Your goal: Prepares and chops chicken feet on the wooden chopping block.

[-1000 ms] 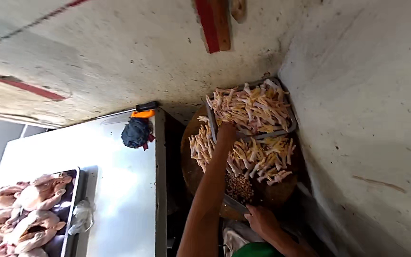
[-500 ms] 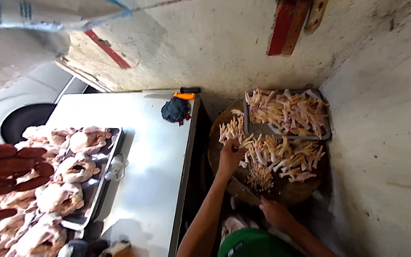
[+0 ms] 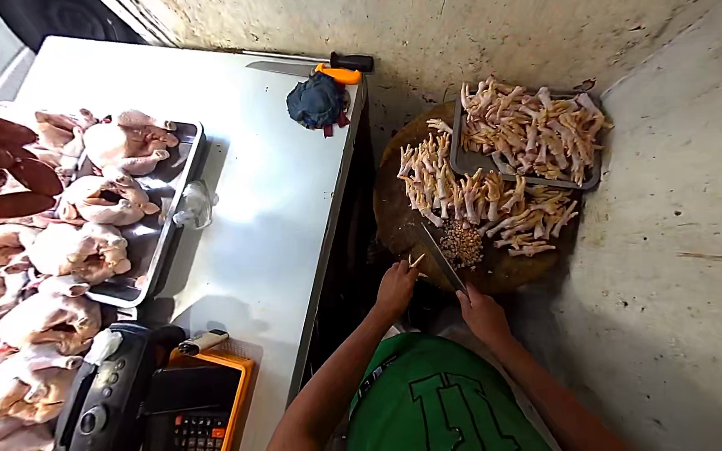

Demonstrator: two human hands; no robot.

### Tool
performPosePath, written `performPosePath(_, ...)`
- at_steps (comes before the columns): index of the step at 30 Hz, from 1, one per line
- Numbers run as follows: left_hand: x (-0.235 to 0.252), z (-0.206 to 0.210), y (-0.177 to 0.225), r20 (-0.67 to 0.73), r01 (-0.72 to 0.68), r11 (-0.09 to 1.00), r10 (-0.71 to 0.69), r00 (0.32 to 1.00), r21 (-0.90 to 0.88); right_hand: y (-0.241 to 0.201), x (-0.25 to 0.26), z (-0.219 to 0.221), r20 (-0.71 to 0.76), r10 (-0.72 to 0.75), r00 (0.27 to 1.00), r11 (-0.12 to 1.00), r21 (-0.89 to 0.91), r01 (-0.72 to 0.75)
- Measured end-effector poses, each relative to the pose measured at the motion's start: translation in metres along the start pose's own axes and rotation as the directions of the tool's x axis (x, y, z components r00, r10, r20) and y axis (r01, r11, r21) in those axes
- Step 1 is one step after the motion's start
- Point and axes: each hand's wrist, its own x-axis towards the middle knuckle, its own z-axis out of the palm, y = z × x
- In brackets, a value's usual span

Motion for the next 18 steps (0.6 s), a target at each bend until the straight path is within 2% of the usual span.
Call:
performPosePath(5, 0.003, -0.010, -0.002, 0.047, -0.050, 0.999, 0.049, 0.998, 0.020, -0.006, -0.013, 0.005, -0.092, -0.113, 0.989, 0.994, -0.014, 0.112)
performPosePath(8, 0.004, -0.011, 0.003, 0.077, -0.009, 1.000, 0.007, 0.997, 0.029, -0.009, 0.002, 0.002, 0.013, -0.044, 0.999, 0.992, -0.118, 0.046)
performPosePath(10, 0.006, -0.011, 0.010, 0.118, 0.074, 0.997, -0.076, 0.990, 0.020, -0.010, -0.002, -0.004, 0.010, -0.027, 1.000, 0.997, -0.077, 0.028)
performPosePath(12, 0.005, -0.005, 0.017, 0.125, 0.163, 0.986, -0.160, 0.979, -0.019, -0.010, -0.018, -0.002, -0.065, -0.065, 0.996, 0.997, 0.030, 0.067)
performPosePath(15, 0.007, 0.004, 0.025, 0.109, 0.260, 0.963, -0.252, 0.961, -0.065, -0.006, -0.033, 0.022, -0.280, -0.147, 0.949, 0.969, 0.151, 0.195)
performPosePath(16, 0.008, 0.006, 0.027, 0.115, 0.285, 0.956, -0.276, 0.954, -0.069, -0.005, -0.031, 0.032, -0.276, -0.134, 0.952, 0.970, 0.158, 0.182)
performPosePath(18, 0.010, 0.007, 0.031, 0.127, 0.334, 0.940, -0.324, 0.937, -0.072, -0.003, -0.020, 0.042, -0.108, -0.027, 0.994, 0.991, 0.126, 0.041)
